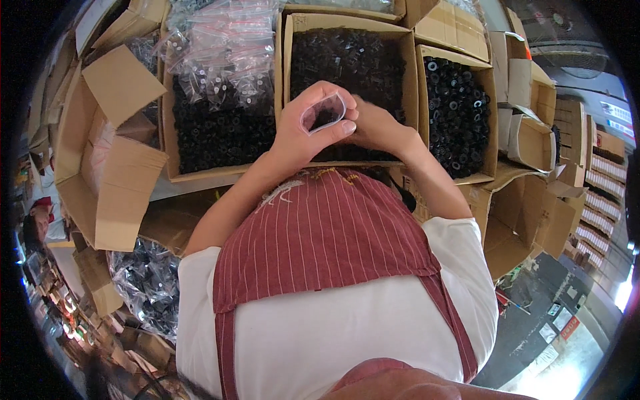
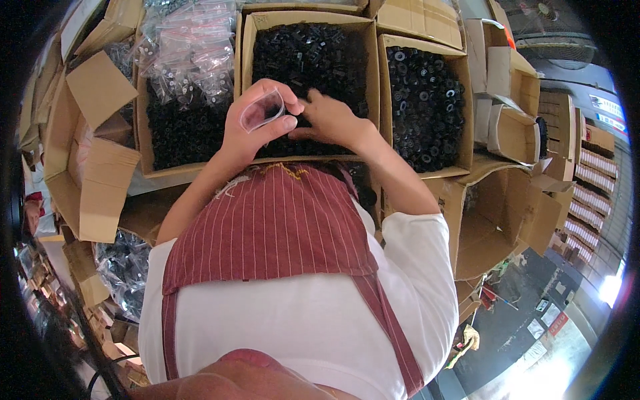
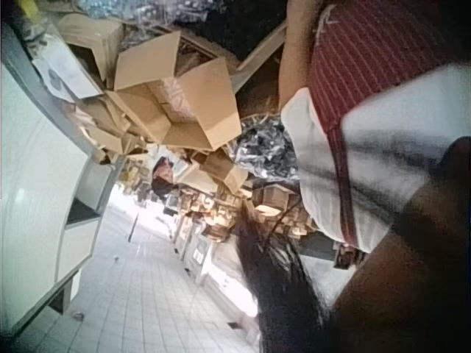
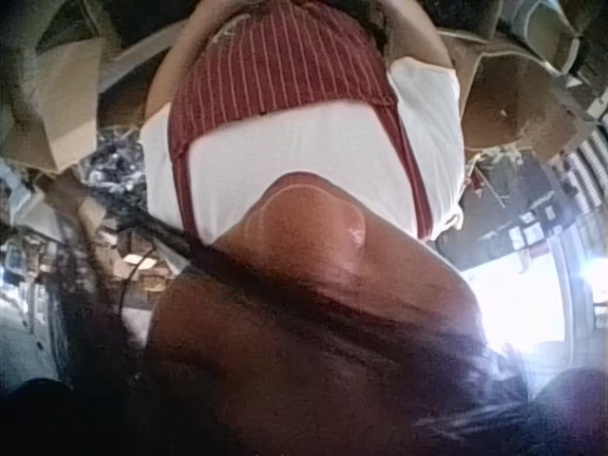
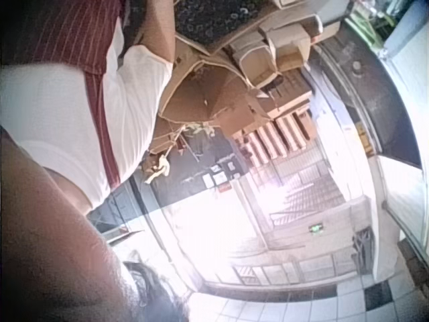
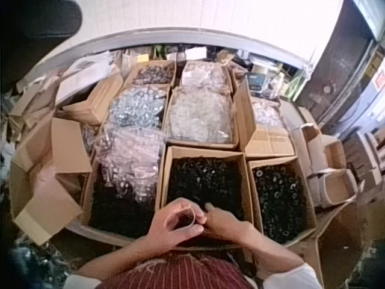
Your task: Sorting and bagging small black plastic or rubber components from large boxes.
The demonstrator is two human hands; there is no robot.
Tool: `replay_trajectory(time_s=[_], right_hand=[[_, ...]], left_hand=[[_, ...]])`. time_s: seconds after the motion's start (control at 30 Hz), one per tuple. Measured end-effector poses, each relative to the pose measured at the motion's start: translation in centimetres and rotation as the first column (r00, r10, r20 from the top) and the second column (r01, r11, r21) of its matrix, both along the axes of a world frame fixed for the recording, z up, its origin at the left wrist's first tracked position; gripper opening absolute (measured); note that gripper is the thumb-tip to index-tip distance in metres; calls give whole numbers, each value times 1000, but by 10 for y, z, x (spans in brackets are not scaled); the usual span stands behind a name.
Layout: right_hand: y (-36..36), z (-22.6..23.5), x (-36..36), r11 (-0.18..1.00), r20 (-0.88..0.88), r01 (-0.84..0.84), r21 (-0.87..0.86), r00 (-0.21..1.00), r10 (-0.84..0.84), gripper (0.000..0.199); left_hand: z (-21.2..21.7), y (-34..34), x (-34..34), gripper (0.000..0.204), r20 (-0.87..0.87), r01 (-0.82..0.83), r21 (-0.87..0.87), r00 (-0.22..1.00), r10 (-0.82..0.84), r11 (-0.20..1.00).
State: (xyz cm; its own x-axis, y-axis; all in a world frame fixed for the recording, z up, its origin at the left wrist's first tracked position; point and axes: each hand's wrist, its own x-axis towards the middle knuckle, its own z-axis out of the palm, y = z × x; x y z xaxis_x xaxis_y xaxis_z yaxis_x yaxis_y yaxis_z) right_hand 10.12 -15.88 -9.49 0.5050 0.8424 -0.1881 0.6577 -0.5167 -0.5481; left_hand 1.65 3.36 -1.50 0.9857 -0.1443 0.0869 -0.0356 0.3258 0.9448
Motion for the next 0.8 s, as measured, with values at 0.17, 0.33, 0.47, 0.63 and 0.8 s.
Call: replay_trajectory(time_s=[0.17,0.33,0.47,0.63,0.8], right_hand=[[-5,5,8,980,-122,-165,109,977,178,40],[-7,52,16,940,-636,340,3,727,-261,24],[-19,78,21,716,-926,695,62,308,-219,24],[-32,77,26,632,-982,765,127,7,189,29],[-28,82,17,610,-901,780,140,-156,406,31]], left_hand=[[-5,2,-2,20,-46,-8,9,999,9,1000],[-4,1,-5,17,-102,-173,-26,980,170,985],[-6,4,-4,16,-126,-215,22,968,216,976],[-6,2,-2,17,-162,-193,31,967,195,981],[-6,0,-1,16,-163,-162,65,972,171,985]])
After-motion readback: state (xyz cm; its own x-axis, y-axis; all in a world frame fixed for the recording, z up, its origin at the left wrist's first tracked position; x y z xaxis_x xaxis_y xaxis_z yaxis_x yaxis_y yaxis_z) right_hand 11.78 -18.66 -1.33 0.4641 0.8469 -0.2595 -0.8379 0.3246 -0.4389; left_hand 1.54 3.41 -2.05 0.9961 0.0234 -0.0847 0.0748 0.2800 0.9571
